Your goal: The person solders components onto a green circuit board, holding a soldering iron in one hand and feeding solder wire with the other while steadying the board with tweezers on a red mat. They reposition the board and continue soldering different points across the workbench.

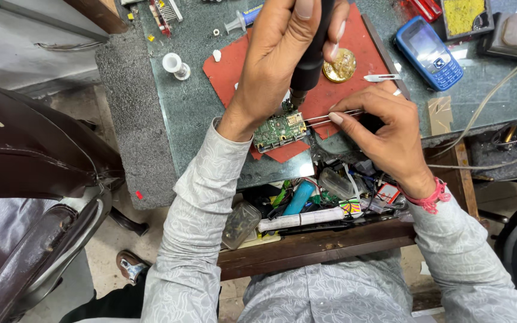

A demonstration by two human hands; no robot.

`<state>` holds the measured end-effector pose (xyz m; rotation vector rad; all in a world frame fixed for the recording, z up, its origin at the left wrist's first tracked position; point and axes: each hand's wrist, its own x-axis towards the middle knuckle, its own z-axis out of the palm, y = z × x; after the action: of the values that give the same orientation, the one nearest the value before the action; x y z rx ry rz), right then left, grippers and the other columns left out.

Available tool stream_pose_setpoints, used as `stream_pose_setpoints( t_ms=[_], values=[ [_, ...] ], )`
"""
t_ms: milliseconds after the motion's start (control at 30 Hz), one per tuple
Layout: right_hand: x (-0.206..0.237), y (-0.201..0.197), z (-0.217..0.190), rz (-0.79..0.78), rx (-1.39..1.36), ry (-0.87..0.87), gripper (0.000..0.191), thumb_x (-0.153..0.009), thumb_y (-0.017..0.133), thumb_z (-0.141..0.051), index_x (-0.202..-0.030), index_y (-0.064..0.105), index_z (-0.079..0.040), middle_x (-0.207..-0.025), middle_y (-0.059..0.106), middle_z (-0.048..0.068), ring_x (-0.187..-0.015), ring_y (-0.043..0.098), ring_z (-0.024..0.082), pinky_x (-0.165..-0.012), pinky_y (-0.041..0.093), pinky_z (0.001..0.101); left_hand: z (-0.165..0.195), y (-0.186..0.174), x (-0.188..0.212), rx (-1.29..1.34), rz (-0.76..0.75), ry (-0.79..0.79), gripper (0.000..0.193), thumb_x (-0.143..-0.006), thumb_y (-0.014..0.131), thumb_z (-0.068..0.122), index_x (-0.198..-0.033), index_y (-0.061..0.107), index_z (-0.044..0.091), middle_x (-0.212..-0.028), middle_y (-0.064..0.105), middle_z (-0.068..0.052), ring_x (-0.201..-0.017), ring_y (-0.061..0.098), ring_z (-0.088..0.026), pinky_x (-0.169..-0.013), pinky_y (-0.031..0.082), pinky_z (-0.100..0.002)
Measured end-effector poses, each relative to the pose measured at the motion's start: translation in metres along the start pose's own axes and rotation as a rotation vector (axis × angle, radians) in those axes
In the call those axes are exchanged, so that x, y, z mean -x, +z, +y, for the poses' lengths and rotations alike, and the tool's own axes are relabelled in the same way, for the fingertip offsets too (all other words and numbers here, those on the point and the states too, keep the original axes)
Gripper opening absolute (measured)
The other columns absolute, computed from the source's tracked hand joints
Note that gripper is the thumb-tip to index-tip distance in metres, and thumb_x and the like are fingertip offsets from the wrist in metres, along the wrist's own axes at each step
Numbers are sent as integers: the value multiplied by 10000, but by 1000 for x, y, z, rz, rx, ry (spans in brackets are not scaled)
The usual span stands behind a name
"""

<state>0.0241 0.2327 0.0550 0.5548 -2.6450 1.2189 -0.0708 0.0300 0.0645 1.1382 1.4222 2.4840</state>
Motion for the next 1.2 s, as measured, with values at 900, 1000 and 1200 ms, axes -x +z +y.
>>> stream_pose_setpoints(
  t_ms=[900,1000,1200],
  values=[
    [4,7,-2,-23,-1,13,70,-993,779,-55,-1039,739,-19,-1013,738,68,-889,665,159,-857,478,288,-13,-14,6,59,-71,18,439,-1204,425,431,-1070,532,28,-995,574,-18,-831,566,-86,-737,515,-246],
    [3,6,-1,-20,14,20,77,-981,787,-64,-1032,742,-27,-1004,740,65,-907,656,172,-863,471,300,-11,-14,5,57,-62,-4,438,-1205,431,439,-1080,522,29,-989,567,-26,-826,560,-89,-737,507,-245],
    [-2,3,-3,3,14,20,98,-940,801,-77,-1014,746,-43,-979,741,60,-915,622,186,-877,459,324,-2,-10,3,64,-18,-80,446,-1206,418,466,-1283,509,36,-1004,562,-42,-818,556,-92,-744,505,-238]
  ],
)
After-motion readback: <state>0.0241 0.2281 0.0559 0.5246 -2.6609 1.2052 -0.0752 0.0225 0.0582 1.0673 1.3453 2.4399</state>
